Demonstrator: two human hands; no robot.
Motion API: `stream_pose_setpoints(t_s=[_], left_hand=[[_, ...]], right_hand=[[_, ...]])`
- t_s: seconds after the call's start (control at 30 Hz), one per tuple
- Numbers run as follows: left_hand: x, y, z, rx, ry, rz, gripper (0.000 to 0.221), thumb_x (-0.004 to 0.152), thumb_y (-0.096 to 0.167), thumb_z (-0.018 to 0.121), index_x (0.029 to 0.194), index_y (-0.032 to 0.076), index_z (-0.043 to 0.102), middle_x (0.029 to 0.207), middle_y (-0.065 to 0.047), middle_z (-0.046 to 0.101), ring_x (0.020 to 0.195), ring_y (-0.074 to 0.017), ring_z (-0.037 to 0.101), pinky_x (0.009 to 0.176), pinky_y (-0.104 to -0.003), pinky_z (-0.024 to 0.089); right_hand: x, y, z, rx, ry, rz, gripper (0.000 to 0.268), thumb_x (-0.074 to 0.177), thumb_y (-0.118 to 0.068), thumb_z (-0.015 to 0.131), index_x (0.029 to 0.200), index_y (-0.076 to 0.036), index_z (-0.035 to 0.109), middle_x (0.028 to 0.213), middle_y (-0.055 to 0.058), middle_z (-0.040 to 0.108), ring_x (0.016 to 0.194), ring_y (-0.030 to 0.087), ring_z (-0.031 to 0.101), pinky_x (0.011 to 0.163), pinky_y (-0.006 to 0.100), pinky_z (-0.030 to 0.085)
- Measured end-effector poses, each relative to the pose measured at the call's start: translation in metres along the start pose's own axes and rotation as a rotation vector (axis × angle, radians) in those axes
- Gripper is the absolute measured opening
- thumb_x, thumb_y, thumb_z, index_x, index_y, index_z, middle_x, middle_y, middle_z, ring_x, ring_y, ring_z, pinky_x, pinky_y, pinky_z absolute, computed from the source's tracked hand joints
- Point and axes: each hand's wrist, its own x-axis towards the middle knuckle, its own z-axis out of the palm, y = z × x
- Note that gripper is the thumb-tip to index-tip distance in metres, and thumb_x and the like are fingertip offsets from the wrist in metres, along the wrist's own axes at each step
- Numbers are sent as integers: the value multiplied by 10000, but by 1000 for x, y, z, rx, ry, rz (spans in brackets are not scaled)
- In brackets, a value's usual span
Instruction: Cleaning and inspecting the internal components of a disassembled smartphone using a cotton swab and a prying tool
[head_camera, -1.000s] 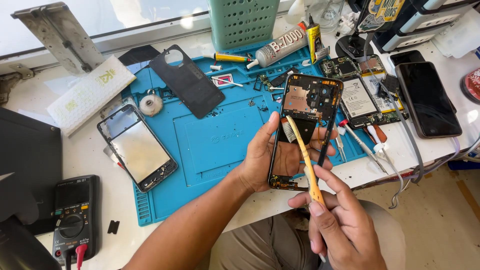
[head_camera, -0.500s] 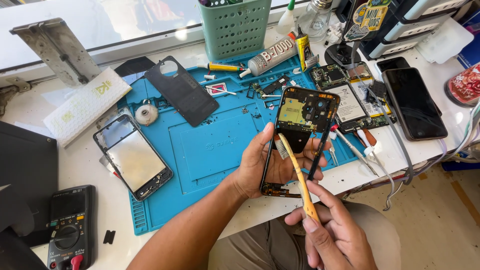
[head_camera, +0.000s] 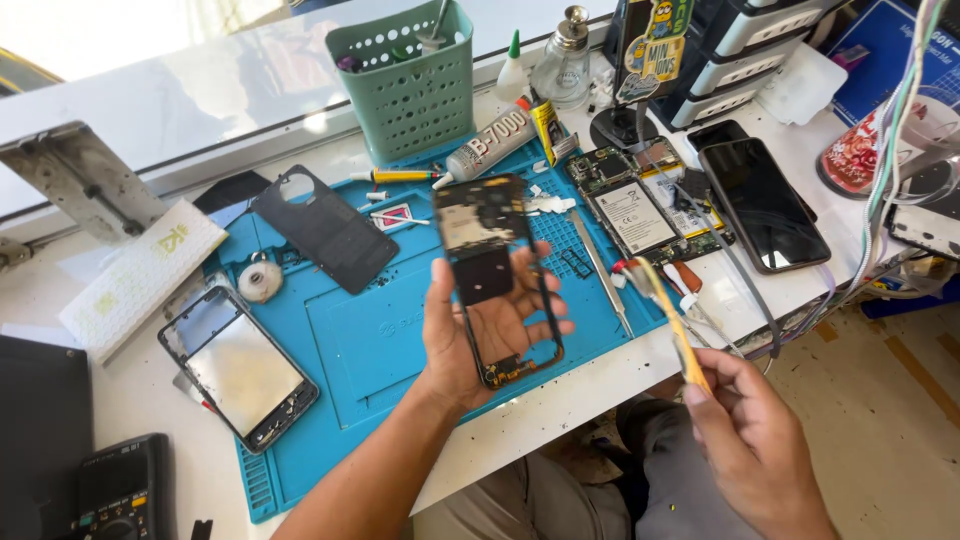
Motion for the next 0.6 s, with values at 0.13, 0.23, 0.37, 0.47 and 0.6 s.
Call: stream_pose_setpoints(t_s=[0.13,0.23,0.37,0.47,0.6], left_hand=[[3,2,-9,108,272,291,906,897,755,409,1423,27,531,1183,-137,641,1033,-269,652,926,-490,563],[5,2,-13,117,408,395,874,894,738,412,1395,36,555,1133,-124,631,1009,-268,654,914,-480,555],[9,-5,-12,264,535,458,912,935,772,241,1433,50,493,1165,-115,616,1052,-262,661,988,-476,579],[10,-7,-15,277,565,535,870,956,746,240,1422,52,482,1170,-120,597,1055,-264,648,1003,-487,568],[10,-6,-23,311,626,623,828,997,694,218,1442,33,446,1201,-130,549,1078,-275,616,1010,-500,553]], right_hand=[[29,-20,2,-587,-4,-344,441,976,-336,538,1311,-86,680,1120,104,741,993,267,694,805,437,538],[53,-35,17,-710,-18,-402,346,1003,-267,518,1265,-103,676,1069,83,774,835,319,720,699,493,536],[87,-38,45,-772,104,-668,292,1022,-286,572,1231,-131,705,929,122,708,807,336,730,636,446,585],[106,-47,59,-865,72,-697,317,1053,-229,508,1261,-69,686,947,149,691,734,340,721,589,436,580],[111,-59,71,-1005,-4,-700,290,1012,-189,525,1230,-63,670,1005,171,649,682,372,734,550,500,590]])
